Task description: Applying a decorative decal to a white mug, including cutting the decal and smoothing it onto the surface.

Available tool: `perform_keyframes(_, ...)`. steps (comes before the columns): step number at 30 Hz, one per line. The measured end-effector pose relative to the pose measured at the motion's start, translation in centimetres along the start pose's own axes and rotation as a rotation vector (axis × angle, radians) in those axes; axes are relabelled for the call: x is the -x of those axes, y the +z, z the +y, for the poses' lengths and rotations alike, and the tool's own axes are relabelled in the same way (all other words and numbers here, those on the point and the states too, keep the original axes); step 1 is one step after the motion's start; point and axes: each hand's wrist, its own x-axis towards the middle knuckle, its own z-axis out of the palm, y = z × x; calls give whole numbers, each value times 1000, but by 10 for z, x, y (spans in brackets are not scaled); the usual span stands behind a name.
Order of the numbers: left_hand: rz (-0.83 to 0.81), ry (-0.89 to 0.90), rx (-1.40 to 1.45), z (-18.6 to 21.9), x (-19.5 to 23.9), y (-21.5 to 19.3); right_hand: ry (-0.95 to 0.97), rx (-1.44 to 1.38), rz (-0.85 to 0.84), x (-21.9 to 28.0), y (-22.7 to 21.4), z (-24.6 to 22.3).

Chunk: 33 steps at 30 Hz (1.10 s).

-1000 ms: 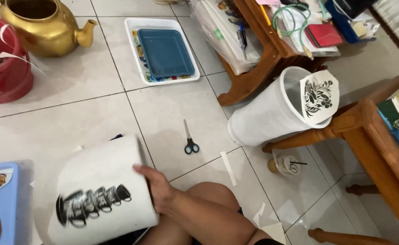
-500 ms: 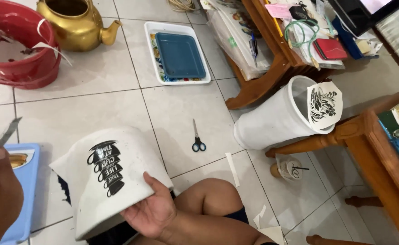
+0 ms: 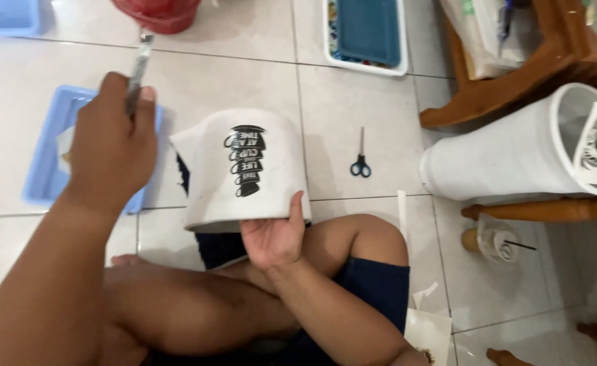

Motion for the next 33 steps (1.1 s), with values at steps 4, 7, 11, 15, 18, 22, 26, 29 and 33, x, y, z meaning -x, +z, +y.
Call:
perform_keyframes(4,9,-2,28,42,6,-16,25,55,-34,12,-8,4)
perform_keyframes(7,-195,-193,17,73,21,-27,58,108,3,21,-3,-3)
perform_keyframes(11,-299,-478,150,82,71,-20,230,259,576,64,20,-26)
perform_keyframes(15,-360,-908,439,75,133,6,64,315,323,128,44,-54)
perform_keyframes(18,-624,-597,51,63,151,28,-268,483,-147,-10,17,-108)
perform_keyframes(22,-552,-596,-17,70,138,36,-236,1594,-289,-144,33,-116)
perform_keyframes(26,-539,-743,27,77,132,32,21,1884,-114,-147,53,-105)
perform_keyframes(29,-443,-755,112,76,139,34,79,1927,-59,-140,56,-113)
perform_keyframes(33,-141,-709,617,71,140,44,56,1962,-130,-118,67,-133)
